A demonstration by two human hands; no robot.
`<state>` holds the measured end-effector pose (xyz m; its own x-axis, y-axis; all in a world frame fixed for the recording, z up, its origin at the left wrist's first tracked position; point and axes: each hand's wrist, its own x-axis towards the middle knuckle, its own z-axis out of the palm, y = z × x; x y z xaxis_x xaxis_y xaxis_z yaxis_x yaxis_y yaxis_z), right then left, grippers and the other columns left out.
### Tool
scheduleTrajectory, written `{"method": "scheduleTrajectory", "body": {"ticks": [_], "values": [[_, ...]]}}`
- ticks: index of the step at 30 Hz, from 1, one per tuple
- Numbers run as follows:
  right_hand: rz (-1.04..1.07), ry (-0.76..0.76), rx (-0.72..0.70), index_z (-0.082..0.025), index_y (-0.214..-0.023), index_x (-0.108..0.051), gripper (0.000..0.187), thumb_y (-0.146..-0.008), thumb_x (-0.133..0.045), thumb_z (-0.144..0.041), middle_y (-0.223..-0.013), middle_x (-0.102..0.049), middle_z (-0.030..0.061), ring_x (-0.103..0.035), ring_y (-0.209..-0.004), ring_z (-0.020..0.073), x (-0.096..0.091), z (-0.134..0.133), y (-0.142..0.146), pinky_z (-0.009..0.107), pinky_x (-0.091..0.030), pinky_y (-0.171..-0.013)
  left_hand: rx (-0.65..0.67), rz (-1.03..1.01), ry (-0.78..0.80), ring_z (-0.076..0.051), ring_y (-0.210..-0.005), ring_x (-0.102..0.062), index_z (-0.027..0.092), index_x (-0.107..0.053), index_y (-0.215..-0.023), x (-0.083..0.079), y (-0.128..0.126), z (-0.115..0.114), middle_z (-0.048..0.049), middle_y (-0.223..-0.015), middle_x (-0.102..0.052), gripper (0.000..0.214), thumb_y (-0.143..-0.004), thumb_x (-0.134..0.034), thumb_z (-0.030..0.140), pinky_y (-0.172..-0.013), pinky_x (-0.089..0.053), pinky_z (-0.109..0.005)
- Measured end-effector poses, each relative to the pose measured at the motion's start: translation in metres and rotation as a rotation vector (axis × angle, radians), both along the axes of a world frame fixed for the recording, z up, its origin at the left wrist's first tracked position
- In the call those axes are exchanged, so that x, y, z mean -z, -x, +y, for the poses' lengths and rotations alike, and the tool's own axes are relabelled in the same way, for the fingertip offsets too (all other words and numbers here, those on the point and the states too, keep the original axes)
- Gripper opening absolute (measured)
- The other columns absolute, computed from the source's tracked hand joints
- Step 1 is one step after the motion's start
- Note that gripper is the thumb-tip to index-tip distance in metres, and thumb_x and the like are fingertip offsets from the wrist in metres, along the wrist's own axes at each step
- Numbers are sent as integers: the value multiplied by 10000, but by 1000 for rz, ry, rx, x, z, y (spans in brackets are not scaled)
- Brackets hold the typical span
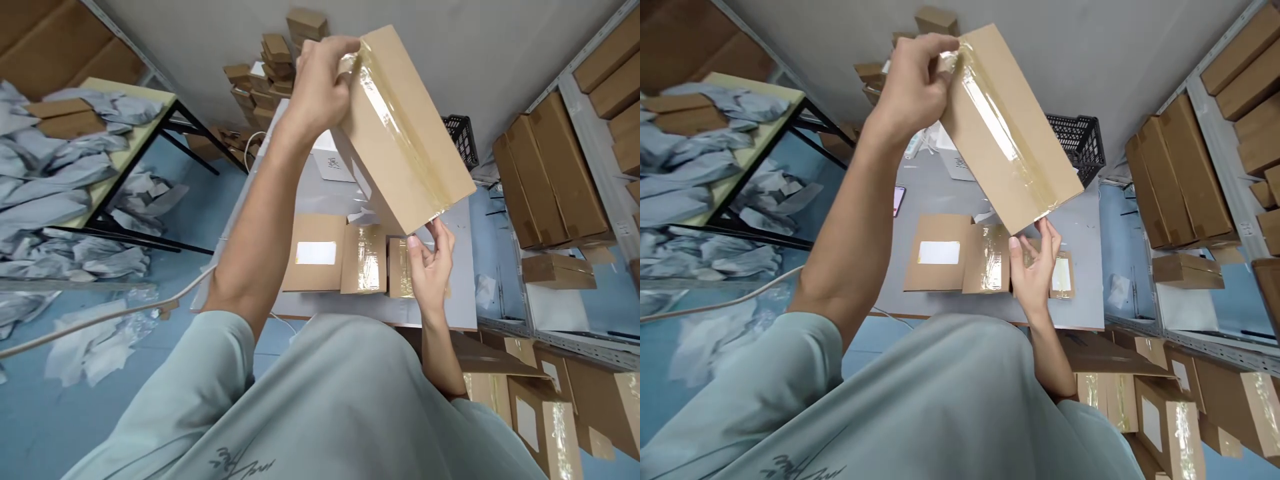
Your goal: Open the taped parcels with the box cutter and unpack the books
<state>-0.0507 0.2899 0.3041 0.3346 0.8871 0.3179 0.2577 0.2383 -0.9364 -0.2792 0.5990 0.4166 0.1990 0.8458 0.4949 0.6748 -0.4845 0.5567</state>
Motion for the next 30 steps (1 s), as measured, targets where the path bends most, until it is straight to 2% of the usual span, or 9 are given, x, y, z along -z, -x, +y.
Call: {"method": "scheduleTrajectory", "body": {"ticks": [4,7,11,14,16,19,23,27,30], "values": [[49,38,-139,-378,-1784,-521,790,-1094,-704,-715,-1643,-499,151,-579,-1608,368,3,-7,66,579,-694,-1194,-69,37,126,-388,-1602,-408,209,-599,-1661,-10,88,-31,-55,-1721,-630,594,-1084,-697,107,-1438,-128,-771],[67,87,-214,-382,-1816,-480,855,-1082,-704,-759,-1650,-494,157,-561,-1621,360,8,-15,107,553,-691,-1203,-116,55,96,-409,-1552,-432,238,-657,-1637,-10,130,-54,-80,-1646,-683,554,-1087,-709,288,-1416,-183,-741],[89,135,-254,-424,-1842,-428,880,-1079,-727,-744,-1649,-479,143,-542,-1632,356,12,-33,147,547,-688,-1212,-189,201,121,-432,-1502,-490,177,-691,-1631,2,161,-71,-142,-1558,-739,612,-1021,-658,204,-1336,-284,-749],[64,149,-258,-456,-1858,-379,873,-1097,-722,-712,-1651,-467,134,-535,-1636,341,14,-49,169,539,-681,-1225,-174,188,141,-420,-1465,-520,154,-724,-1582,23,175,-66,-164,-1473,-771,609,-976,-664,154,-1317,-313,-737],[46,141,-242,-459,-1871,-344,888,-1103,-715,-706,-1667,-448,140,-524,-1645,336,16,-56,179,543,-672,-1240,-123,112,132,-398,-1436,-526,170,-741,-1541,39,179,-59,-149,-1438,-783,560,-985,-687,206,-1334,-302,-726],[23,149,-193,-438,-1889,-292,941,-1098,-707,-734,-1717,-410,153,-490,-1677,339,21,-56,181,552,-655,-1262,-55,25,118,-364,-1442,-505,250,-725,-1532,51,171,-50,-88,-1468,-774,522,-1017,-689,325,-1376,-269,-703],[28,166,-99,-370,-1894,-299,1019,-1066,-695,-812,-1765,-394,182,-443,-1719,354,35,-41,156,547,-636,-1279,4,4,108,-354,-1523,-459,249,-680,-1569,40,130,-50,-67,-1613,-707,546,-1028,-646,313,-1395,-257,-675],[53,173,87,-289,-1884,-339,1102,-1025,-671,-894,-1795,-383,220,-513,-1677,372,60,-28,112,533,-626,-1276,163,-29,25,-330,-1503,-472,277,-686,-1537,27,59,-51,-39,-1604,-703,505,-1039,-607,298,-1398,-283,-654],[63,195,232,-215,-1866,-376,1137,-1016,-642,-922,-1826,-356,261,-556,-1647,396,87,-26,83,523,-631,-1258,280,-38,-24,-280,-1524,-465,326,-683,-1501,31,-10,-44,-4,-1612,-687,454,-1059,-578,324,-1444,-245,-638]]}}
